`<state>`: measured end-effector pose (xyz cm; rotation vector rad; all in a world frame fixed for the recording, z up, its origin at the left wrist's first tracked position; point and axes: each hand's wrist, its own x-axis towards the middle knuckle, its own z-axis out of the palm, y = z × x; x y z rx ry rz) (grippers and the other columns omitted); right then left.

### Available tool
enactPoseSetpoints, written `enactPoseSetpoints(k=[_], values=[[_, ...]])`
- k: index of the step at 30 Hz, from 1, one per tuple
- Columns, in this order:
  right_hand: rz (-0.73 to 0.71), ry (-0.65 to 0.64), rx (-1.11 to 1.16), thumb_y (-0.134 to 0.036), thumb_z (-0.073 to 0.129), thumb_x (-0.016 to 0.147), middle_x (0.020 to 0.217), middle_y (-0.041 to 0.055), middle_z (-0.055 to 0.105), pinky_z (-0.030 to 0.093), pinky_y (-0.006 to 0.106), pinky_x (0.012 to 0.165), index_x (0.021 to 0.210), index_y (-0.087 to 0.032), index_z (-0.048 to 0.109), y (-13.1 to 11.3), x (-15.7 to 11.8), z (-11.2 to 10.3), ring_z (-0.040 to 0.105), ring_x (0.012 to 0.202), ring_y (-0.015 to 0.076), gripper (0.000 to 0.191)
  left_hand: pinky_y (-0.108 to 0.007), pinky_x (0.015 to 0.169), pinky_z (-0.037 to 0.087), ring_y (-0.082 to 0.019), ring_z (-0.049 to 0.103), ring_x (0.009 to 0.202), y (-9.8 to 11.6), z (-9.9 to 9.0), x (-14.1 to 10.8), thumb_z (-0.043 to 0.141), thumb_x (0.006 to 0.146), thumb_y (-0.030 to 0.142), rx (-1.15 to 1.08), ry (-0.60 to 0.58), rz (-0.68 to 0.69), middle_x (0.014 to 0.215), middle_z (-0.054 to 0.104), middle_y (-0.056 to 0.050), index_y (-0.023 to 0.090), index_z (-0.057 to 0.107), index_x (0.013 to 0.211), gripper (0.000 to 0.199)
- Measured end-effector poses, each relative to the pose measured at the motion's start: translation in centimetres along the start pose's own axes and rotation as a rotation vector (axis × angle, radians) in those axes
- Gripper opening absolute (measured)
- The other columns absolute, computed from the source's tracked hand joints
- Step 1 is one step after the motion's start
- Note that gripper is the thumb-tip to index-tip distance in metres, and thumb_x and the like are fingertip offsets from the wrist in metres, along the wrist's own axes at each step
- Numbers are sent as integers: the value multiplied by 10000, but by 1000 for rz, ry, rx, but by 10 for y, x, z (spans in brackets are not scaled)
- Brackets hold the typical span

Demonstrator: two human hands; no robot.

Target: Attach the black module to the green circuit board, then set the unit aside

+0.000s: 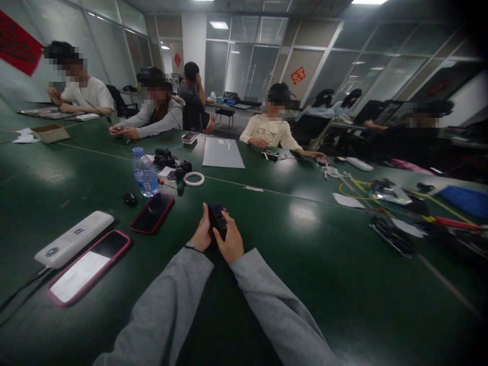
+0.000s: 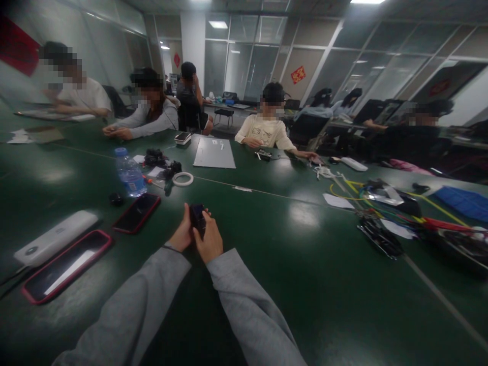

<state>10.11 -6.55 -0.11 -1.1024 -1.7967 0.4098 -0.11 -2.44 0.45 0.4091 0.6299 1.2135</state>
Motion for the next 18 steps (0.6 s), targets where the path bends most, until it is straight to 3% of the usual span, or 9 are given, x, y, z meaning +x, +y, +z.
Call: enactPoseSetpoints(k=[6, 18], values=[[-34, 26, -90, -345, 446, 904, 1212, 127, 467, 409, 389, 975, 1293, -131, 371, 1, 0, 1, 448, 1148, 227, 450, -295, 814, 496, -200, 634, 886, -2, -1, 1, 428, 742, 684, 5, 1, -1, 922, 668, -125, 109, 629, 997, 661], [-62, 77, -148, -360, 464, 900, 1142, 114, 509, 460, 342, 913, 1223, -147, 470, 3, 1, 1, 507, 1064, 210, 387, -302, 823, 497, -205, 633, 899, -1, 0, 5, 448, 745, 666, -70, 34, -14, 931, 665, -128, 109, 625, 970, 627]])
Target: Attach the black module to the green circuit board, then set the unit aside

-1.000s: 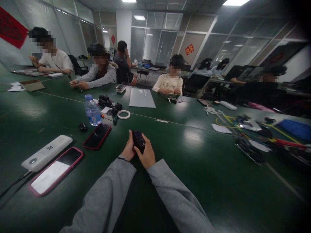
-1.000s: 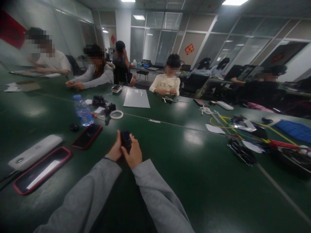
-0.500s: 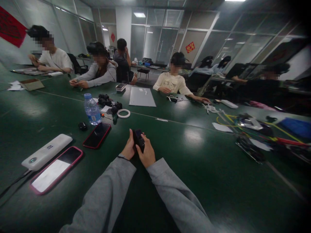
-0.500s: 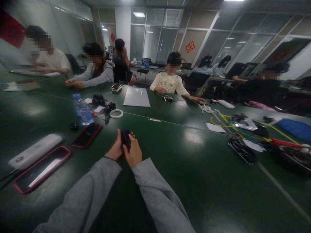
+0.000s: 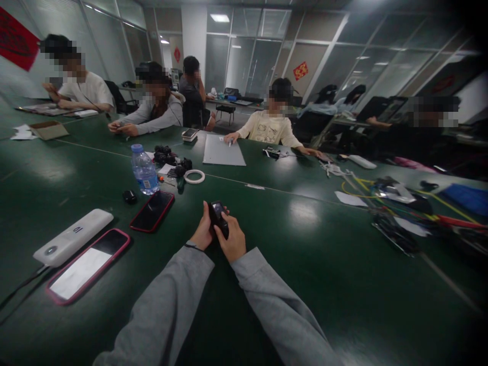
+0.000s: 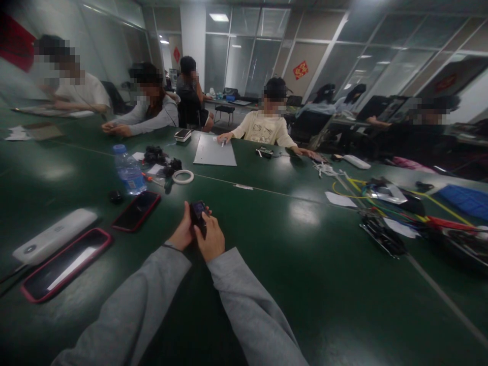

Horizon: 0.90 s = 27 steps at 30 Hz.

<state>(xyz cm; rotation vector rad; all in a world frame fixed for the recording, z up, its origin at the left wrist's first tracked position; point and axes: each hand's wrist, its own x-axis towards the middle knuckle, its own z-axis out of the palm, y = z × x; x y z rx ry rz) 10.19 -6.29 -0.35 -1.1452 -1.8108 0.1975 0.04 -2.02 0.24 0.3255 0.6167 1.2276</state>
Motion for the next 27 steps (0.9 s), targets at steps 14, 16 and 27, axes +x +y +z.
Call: enactPoseSetpoints(k=[14, 16, 27], values=[[11, 19, -39, -357, 432, 915, 1131, 112, 515, 470, 332, 881, 1213, -150, 479, -1, 2, -1, 510, 1056, 209, 366, -340, 868, 485, -224, 617, 956, 0, -2, 1, 385, 762, 684, -56, -46, -16, 947, 668, -120, 129, 640, 969, 644], [22, 28, -33, -361, 439, 911, 1124, 111, 519, 468, 332, 885, 1207, -147, 476, -1, 2, -1, 515, 1046, 207, 366, -346, 873, 481, -230, 615, 963, 0, -2, 1, 364, 762, 696, -63, -52, -26, 947, 668, -125, 122, 642, 974, 672], [13, 37, -11, -350, 429, 917, 1111, 105, 522, 466, 323, 890, 1182, -161, 505, 1, 2, -1, 516, 1044, 200, 334, -373, 903, 463, -243, 609, 978, -3, -9, 7, 371, 755, 703, -68, -60, -21, 978, 664, -130, 129, 638, 1005, 681]])
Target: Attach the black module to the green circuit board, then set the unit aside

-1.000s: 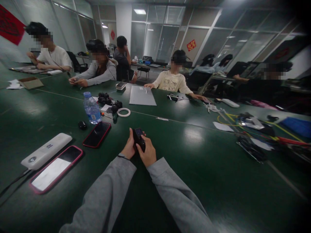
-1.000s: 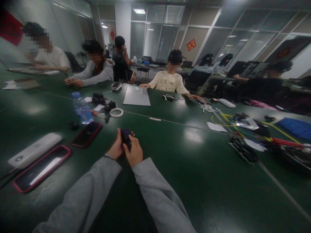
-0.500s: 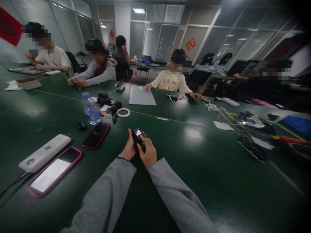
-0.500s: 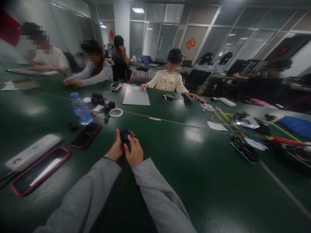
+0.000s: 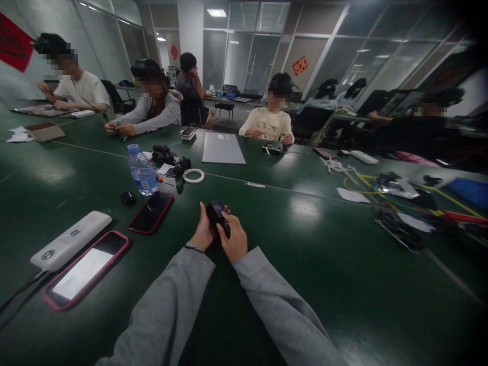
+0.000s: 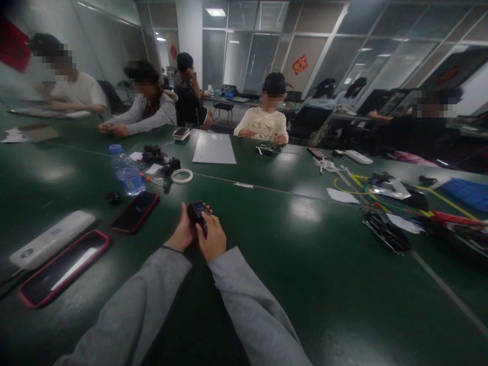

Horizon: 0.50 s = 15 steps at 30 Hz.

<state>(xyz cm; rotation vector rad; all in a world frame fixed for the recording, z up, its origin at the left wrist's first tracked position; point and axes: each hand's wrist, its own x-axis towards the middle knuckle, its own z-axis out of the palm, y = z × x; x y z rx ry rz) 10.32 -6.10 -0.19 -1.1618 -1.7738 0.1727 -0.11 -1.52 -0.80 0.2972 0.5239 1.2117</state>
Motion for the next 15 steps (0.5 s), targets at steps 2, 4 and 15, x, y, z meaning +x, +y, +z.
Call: enactPoseSetpoints(k=[2, 4, 15], values=[[8, -5, 17, -351, 435, 916, 1108, 99, 526, 461, 318, 897, 1175, -165, 509, 1, 1, 0, 517, 1043, 195, 327, -375, 907, 461, -245, 606, 985, 0, 0, 1, 363, 755, 707, 1, 2, -8, 983, 661, -136, 121, 636, 1002, 691], [28, -12, 28, -357, 448, 909, 1108, 96, 527, 459, 318, 899, 1181, -163, 499, 1, 1, 0, 520, 1039, 194, 338, -376, 908, 460, -246, 603, 989, 1, 1, 1, 360, 756, 707, 4, 12, -11, 982, 661, -136, 123, 636, 996, 690], [64, -17, 41, -375, 457, 897, 1096, 102, 536, 471, 320, 869, 1163, -154, 484, 1, 2, -2, 534, 1013, 199, 347, -375, 909, 461, -249, 601, 996, 3, 7, -2, 331, 765, 708, 43, 45, -18, 980, 660, -139, 121, 630, 1013, 704]])
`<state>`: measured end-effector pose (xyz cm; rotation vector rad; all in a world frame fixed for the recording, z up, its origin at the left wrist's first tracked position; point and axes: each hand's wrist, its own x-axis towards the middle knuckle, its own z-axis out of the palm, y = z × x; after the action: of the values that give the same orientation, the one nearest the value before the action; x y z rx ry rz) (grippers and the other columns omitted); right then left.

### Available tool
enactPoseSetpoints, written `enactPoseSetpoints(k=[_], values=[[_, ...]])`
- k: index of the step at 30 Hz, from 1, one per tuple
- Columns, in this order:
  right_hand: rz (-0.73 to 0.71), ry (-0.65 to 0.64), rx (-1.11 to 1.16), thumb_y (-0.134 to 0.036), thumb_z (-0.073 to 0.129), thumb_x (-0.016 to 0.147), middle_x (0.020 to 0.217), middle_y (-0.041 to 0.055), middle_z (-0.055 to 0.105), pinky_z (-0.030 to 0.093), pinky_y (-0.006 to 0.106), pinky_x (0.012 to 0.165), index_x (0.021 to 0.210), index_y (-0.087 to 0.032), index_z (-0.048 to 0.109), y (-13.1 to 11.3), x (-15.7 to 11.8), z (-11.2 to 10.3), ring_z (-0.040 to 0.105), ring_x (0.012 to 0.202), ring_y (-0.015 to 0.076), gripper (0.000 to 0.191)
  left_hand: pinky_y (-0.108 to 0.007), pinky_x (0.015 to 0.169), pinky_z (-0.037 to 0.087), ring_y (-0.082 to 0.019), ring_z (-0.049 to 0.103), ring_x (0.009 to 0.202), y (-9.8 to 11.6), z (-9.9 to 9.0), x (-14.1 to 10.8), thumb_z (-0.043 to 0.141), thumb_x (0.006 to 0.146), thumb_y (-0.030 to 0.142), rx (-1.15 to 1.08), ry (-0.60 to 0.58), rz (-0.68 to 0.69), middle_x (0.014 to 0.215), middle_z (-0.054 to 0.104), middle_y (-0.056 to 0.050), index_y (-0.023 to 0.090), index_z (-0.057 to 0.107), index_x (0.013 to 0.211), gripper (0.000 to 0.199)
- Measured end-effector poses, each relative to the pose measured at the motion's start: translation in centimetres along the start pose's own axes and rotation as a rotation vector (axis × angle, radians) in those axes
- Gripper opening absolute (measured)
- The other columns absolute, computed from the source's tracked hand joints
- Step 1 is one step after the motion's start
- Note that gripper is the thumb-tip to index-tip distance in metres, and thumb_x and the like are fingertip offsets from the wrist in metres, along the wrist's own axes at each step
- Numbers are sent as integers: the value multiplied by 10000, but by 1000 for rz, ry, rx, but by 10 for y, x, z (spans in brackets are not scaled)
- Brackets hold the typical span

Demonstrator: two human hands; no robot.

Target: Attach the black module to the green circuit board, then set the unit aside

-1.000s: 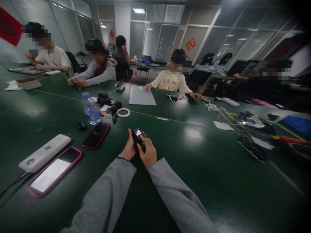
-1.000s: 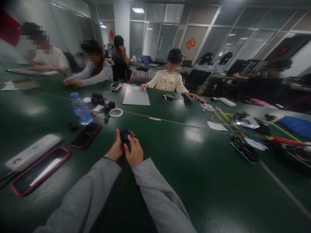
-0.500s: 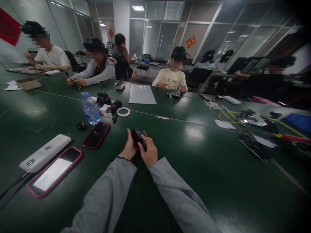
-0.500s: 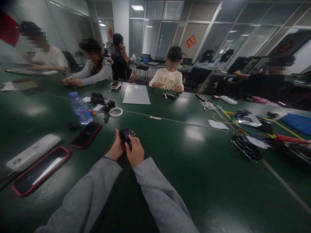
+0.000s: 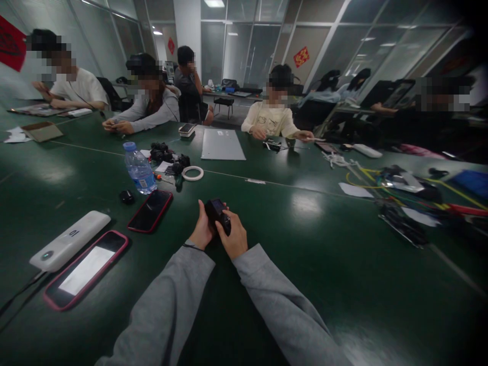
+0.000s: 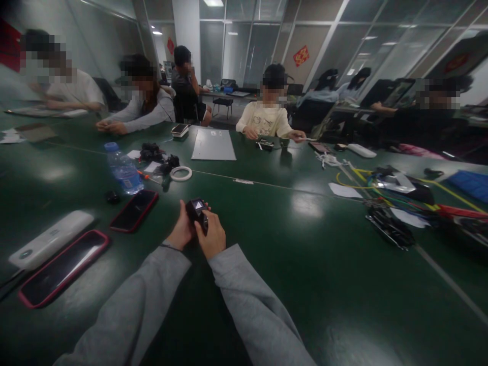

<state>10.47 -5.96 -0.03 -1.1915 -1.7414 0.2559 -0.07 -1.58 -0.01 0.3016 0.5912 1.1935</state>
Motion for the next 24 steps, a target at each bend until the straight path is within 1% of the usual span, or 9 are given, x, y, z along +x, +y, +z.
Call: enactPoseSetpoints(k=[6, 14, 19, 21, 24], values=[[-7, 3, 11, -362, 459, 898, 1097, 93, 535, 465, 317, 876, 1159, -162, 484, 0, 1, 0, 525, 1033, 195, 330, -372, 904, 463, -249, 601, 993, 0, 0, 0, 325, 770, 705, 1, -6, -3, 975, 660, -141, 110, 632, 1006, 710], [-15, 11, 4, -357, 455, 900, 1092, 99, 539, 470, 319, 873, 1157, -159, 489, 2, -1, 1, 532, 1020, 200, 326, -382, 897, 469, -256, 603, 988, -1, -1, 1, 329, 759, 716, 1, 6, -3, 955, 665, -136, 122, 640, 990, 710], [-22, 5, 18, -352, 447, 905, 1083, 98, 540, 461, 328, 892, 1154, -159, 496, 1, 0, 1, 524, 1028, 199, 319, -373, 892, 472, -249, 609, 977, 0, -1, 0, 325, 764, 710, 0, -18, 3, 954, 665, -133, 120, 635, 1004, 708], [-5, 22, 24, -355, 441, 907, 1096, 103, 535, 456, 336, 901, 1166, -157, 492, -1, 1, -1, 518, 1040, 201, 330, -363, 887, 474, -244, 611, 972, 0, -1, 0, 335, 764, 706, 4, 13, 1, 956, 667, -127, 127, 630, 1016, 697], [21, 99, 35, -352, 424, 914, 1133, 112, 520, 433, 357, 931, 1208, -151, 467, -4, 2, -5, 498, 1074, 204, 359, -350, 880, 476, -235, 613, 972, 1, -1, 0, 363, 765, 693, 17, 72, -14, 961, 671, -111, 147, 621, 1041, 664]])
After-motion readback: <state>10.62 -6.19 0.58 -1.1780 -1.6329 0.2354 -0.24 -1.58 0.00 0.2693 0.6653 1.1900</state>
